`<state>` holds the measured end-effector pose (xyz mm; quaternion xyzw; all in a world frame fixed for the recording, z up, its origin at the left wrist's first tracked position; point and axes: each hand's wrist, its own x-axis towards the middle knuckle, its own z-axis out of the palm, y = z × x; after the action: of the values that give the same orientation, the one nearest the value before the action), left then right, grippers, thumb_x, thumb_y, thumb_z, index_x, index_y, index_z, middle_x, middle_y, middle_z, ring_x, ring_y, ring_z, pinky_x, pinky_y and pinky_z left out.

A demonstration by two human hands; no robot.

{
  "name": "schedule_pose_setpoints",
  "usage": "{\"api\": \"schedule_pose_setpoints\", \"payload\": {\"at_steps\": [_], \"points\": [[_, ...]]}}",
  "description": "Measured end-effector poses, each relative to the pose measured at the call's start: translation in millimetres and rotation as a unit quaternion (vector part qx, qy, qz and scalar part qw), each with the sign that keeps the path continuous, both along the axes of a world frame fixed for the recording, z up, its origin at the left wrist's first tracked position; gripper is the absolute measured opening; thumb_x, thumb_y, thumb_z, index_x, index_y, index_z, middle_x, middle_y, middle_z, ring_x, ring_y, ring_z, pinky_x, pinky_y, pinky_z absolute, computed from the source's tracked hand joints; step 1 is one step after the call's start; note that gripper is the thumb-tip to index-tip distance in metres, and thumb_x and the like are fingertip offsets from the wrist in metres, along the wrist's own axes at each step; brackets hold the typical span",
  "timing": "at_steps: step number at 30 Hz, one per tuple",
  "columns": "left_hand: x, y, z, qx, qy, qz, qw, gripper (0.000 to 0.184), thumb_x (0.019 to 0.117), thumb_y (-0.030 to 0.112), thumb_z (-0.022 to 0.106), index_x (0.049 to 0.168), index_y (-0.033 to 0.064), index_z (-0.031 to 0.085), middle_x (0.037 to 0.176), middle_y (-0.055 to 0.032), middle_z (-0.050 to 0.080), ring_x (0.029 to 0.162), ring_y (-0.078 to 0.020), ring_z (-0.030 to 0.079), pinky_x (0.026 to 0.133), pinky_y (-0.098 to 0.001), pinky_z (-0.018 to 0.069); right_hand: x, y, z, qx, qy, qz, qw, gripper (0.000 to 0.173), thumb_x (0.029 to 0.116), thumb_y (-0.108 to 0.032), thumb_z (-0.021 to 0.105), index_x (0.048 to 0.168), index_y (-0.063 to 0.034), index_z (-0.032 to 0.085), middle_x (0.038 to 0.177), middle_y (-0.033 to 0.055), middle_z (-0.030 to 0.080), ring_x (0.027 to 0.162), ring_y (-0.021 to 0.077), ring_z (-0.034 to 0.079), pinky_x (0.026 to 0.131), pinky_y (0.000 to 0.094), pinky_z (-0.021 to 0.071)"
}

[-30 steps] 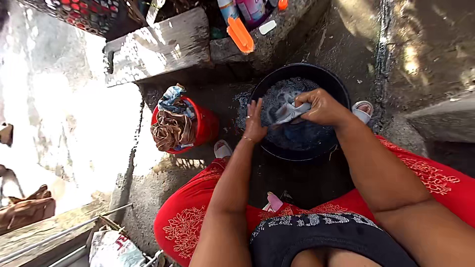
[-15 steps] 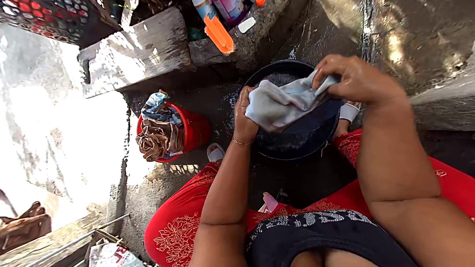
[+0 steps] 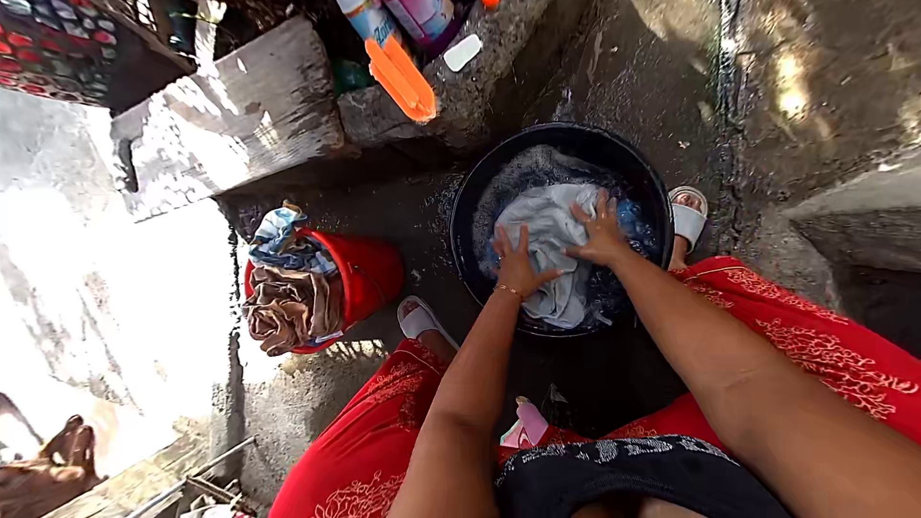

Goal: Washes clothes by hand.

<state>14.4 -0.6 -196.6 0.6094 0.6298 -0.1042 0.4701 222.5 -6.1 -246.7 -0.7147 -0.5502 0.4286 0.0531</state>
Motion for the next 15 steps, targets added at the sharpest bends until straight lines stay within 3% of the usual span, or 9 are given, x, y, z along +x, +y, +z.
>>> {"api": "schedule_pose_setpoints", "payload": {"at_steps": [2, 4, 6, 7, 9, 10, 12, 14, 15], "points": [[-2, 4, -34, -0.010, 0.061, -0.034, 0.998, 0.133, 0.0717, 0.058, 0.089, 0.167, 0.0273, 0.002, 0.167, -0.0205, -0.029, 0.153, -0.0535, -0.017, 0.107, -0.0853, 0.0215, -10, -3, -5, -0.063, -0.025, 0.076, 0.995, 0.109, 0.0729, -0.042, 0.093, 0.162, -0.0353, 0.031, 0.172, 0.0225, -0.006, 0.155, 0.0542, -0.004, 0.106, 0.0851, 0.0249], [-4, 6, -52, -0.039, 0.099, -0.134, 0.985, 0.130, 0.0753, 0.061, 0.084, 0.167, 0.0301, -0.003, 0.167, -0.0207, -0.028, 0.153, -0.0515, -0.018, 0.109, -0.0841, 0.0181, -6, -3, -14, -0.136, -0.053, 0.144, 0.979, 0.096, 0.0831, -0.029, 0.086, 0.163, -0.0265, 0.032, 0.171, 0.0234, 0.007, 0.154, 0.0526, 0.013, 0.111, 0.0763, 0.0301], [-20, 16, -61, -0.067, 0.077, -0.202, 0.974, 0.112, 0.0828, 0.057, 0.079, 0.167, 0.0313, 0.010, 0.172, -0.0198, -0.007, 0.157, -0.0476, 0.000, 0.115, -0.0771, 0.0189, 0, -2, -14, -0.205, -0.066, 0.159, 0.964, 0.070, 0.0924, -0.019, 0.074, 0.155, -0.0076, 0.044, 0.158, 0.0281, 0.039, 0.146, 0.0489, 0.036, 0.115, 0.0687, 0.0312], [-30, 24, -65, -0.075, 0.042, -0.194, 0.977, 0.099, 0.0869, 0.052, 0.078, 0.165, 0.0293, 0.022, 0.172, -0.0179, 0.012, 0.157, -0.0424, 0.016, 0.120, -0.0683, 0.0239, 2, 0, -11, -0.244, -0.077, 0.157, 0.954, 0.064, 0.0972, -0.026, 0.068, 0.152, -0.0009, 0.045, 0.155, 0.0290, 0.044, 0.146, 0.0471, 0.038, 0.117, 0.0667, 0.0298], [-45, 34, -71, -0.079, -0.062, -0.013, 0.995, 0.068, 0.0932, 0.036, 0.077, 0.151, 0.0109, 0.052, 0.155, -0.0199, 0.048, 0.146, -0.0361, 0.043, 0.121, -0.0544, 0.0326, 2, 2, -10, -0.262, -0.105, 0.113, 0.953, 0.069, 0.1001, -0.039, 0.063, 0.145, 0.0097, 0.047, 0.151, 0.0335, 0.045, 0.145, 0.0481, 0.039, 0.118, 0.0649, 0.0297], [-43, 33, -73, -0.065, -0.112, 0.138, 0.982, 0.057, 0.0954, 0.025, 0.075, 0.143, -0.0013, 0.057, 0.146, -0.0256, 0.055, 0.140, -0.0367, 0.050, 0.120, -0.0498, 0.0362, -2, 2, -14, -0.232, -0.104, 0.055, 0.965, 0.075, 0.0973, -0.042, 0.067, 0.146, 0.0106, 0.046, 0.153, 0.0352, 0.042, 0.147, 0.0492, 0.036, 0.119, 0.0641, 0.0280], [-22, 26, -75, -0.041, -0.184, 0.369, 0.910, 0.052, 0.1056, 0.023, 0.059, 0.146, -0.0071, 0.048, 0.147, -0.0284, 0.052, 0.139, -0.0355, 0.049, 0.117, -0.0475, 0.0395, -23, 11, -15, -0.166, -0.049, -0.075, 0.982, 0.077, 0.0929, -0.036, 0.073, 0.148, 0.0098, 0.044, 0.157, 0.0365, 0.034, 0.151, 0.0489, 0.027, 0.124, 0.0607, 0.0204], [2, 20, -62, -0.060, -0.224, 0.423, 0.876, 0.056, 0.1130, 0.034, 0.036, 0.154, -0.0043, 0.037, 0.154, -0.0265, 0.045, 0.143, -0.0313, 0.045, 0.119, -0.0445, 0.0377, -47, 18, -6, -0.095, 0.048, -0.142, 0.984, 0.063, 0.0887, -0.030, 0.079, 0.135, 0.0081, 0.059, 0.144, 0.0329, 0.052, 0.140, 0.0436, 0.046, 0.118, 0.0554, 0.0342], [8, 18, -57, -0.068, -0.256, 0.421, 0.868, 0.060, 0.1138, 0.038, 0.024, 0.155, -0.0037, 0.034, 0.156, -0.0258, 0.043, 0.144, -0.0296, 0.044, 0.120, -0.0434, 0.0363, -59, 17, 2, -0.067, 0.114, -0.160, 0.978, 0.060, 0.0864, -0.021, 0.081, 0.133, 0.0093, 0.060, 0.139, 0.0320, 0.057, 0.134, 0.0413, 0.051, 0.116, 0.0526, 0.0385]]}}
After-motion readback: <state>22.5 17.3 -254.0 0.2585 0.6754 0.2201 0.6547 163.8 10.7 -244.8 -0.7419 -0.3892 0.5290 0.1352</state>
